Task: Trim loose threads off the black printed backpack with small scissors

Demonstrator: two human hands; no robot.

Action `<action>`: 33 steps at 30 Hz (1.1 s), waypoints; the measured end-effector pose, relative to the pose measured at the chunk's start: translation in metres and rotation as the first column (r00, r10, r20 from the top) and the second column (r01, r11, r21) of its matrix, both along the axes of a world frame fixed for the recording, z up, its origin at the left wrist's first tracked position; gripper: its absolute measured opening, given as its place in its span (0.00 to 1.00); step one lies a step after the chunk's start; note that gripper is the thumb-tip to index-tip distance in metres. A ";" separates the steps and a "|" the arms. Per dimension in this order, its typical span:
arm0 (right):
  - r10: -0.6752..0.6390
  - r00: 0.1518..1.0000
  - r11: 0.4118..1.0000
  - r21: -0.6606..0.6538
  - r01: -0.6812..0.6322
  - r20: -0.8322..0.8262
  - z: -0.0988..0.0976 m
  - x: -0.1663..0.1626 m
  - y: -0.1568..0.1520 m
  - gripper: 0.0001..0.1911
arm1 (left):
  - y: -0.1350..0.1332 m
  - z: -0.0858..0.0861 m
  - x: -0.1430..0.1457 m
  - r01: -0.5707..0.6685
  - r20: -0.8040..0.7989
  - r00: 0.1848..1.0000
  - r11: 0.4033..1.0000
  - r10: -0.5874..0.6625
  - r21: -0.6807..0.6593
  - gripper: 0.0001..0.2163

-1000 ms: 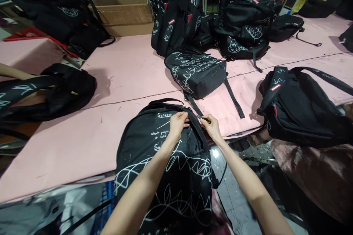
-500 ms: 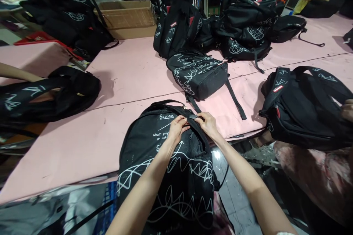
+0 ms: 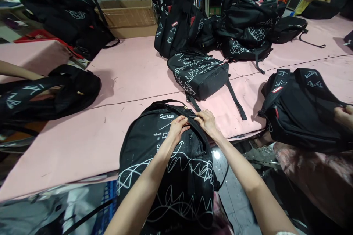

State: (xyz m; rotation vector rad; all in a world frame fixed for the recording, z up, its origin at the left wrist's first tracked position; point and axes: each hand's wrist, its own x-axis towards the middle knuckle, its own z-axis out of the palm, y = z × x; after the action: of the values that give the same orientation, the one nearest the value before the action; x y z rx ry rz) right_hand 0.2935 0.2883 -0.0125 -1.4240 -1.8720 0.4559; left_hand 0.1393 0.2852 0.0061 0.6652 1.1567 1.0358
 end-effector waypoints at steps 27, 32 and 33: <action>-0.272 0.593 0.889 -0.434 -0.147 -0.758 0.013 -0.020 0.004 0.15 | -0.003 -0.002 0.003 0.011 -0.064 0.998 1.000 -0.009 0.028 0.15; -0.342 0.629 0.775 -0.588 -0.230 -0.698 0.029 -0.030 0.010 0.07 | 0.000 -0.001 0.002 0.009 -0.119 0.993 0.998 -0.002 0.064 0.15; -0.340 0.643 0.757 -0.605 -0.246 -0.686 0.031 -0.029 0.011 0.06 | 0.000 -0.001 0.002 0.013 -0.130 0.992 0.997 -0.003 0.074 0.16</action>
State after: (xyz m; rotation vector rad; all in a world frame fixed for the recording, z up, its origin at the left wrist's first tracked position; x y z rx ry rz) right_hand 0.2641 0.2993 0.0190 -1.3397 -0.9467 1.5610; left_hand 0.1412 0.2855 0.0048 0.8052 1.2311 1.0454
